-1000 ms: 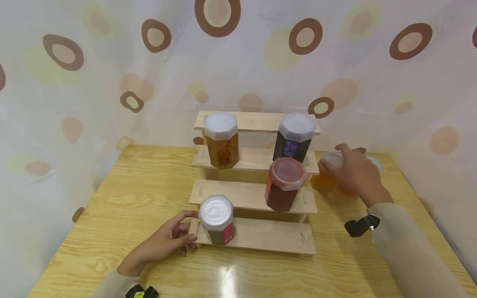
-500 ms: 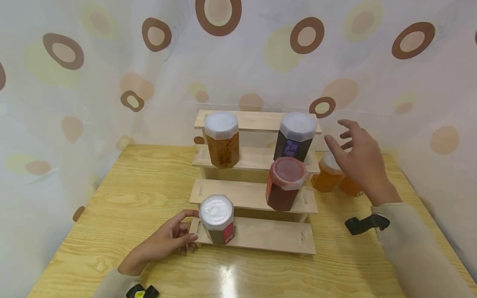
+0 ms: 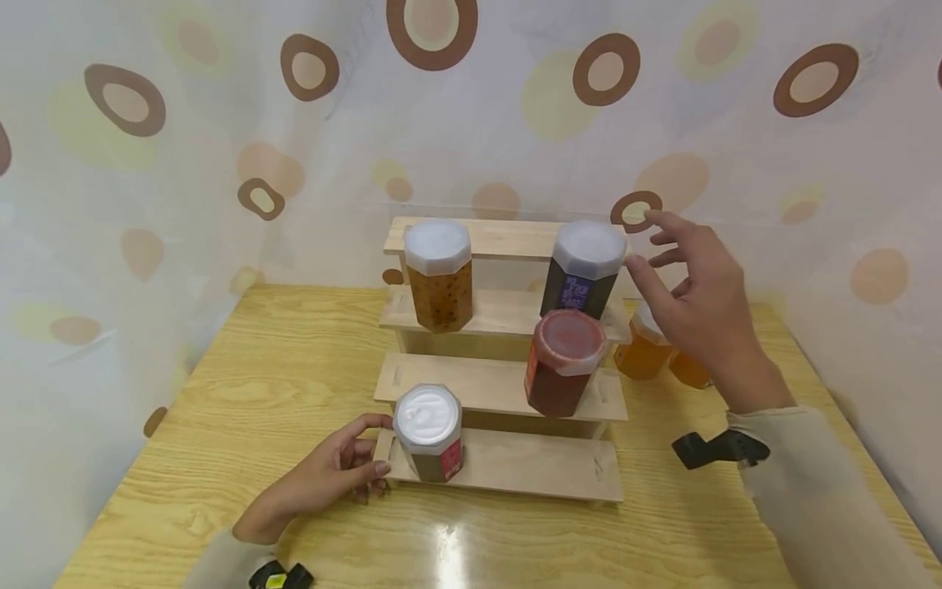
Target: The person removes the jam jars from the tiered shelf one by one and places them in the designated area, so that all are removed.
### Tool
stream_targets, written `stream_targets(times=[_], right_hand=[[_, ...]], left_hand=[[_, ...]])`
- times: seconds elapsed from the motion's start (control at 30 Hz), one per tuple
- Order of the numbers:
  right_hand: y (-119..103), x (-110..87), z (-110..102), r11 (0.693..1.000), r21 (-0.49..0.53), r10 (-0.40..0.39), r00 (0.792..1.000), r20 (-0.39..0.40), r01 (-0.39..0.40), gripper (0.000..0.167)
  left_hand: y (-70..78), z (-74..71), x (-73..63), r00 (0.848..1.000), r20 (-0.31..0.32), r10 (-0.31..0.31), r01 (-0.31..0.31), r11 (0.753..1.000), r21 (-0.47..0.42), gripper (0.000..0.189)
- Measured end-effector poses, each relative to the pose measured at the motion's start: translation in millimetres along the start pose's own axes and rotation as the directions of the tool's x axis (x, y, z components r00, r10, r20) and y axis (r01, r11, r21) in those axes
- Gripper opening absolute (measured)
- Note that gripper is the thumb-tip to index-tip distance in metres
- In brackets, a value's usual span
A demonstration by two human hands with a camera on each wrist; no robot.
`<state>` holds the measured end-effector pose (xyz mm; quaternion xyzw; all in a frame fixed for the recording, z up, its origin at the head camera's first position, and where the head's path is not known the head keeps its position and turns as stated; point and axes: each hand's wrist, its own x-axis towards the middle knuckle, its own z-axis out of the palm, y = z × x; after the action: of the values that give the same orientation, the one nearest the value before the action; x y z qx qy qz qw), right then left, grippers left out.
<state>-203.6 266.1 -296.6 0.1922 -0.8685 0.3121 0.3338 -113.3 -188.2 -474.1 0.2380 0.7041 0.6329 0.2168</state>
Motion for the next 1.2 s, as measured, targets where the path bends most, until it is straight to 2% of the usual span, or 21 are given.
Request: stream_targets(times=[0.2, 0.6, 0.83, 0.93, 1.07, 1.2], right_hand=[[-3.7, -1.5, 7.2, 0.994, 0.072, -0.08, 0.997, -0.02, 0.081, 0.053], [-16.0, 4.9, 21.5, 0.964, 0.163, -0.215, 0.976, 0.019, 0.209, 0.056], [-21.9, 5.3, 26.5, 0.972, 0.14, -0.195, 0.98, 0.038, 0.188, 0.056], [-21.0, 6.2, 27.7, 0.969, 0.137, -0.213, 0.976, 0.041, 0.206, 0.059], [-19.8, 8.3, 28.5, 0.967, 0.132, -0.227, 0.972, 0.066, 0.217, 0.068], [-23.5, 9.8, 27.7, 0.981, 0.098, -0.179, 0.976, 0.124, 0.168, 0.086]], left_hand=[[-0.2, 0.0, -0.1, 1.0, 0.0, -0.004, 0.004, 1.0, 0.001, 0.05], [-1.8, -1.0, -0.2, 1.0, 0.001, 0.008, -0.008, 1.0, 0.016, 0.049], [-1.4, -0.5, 1.1, 1.0, 0.005, 0.006, -0.006, 1.0, 0.013, 0.049], [-1.1, -0.7, 1.1, 1.0, 0.003, 0.002, -0.002, 1.0, 0.008, 0.049], [-1.9, -1.0, 0.9, 1.0, 0.009, 0.026, -0.026, 1.0, 0.006, 0.049], [-1.4, -0.6, 0.9, 0.999, 0.012, 0.039, -0.039, 0.999, 0.014, 0.049]])
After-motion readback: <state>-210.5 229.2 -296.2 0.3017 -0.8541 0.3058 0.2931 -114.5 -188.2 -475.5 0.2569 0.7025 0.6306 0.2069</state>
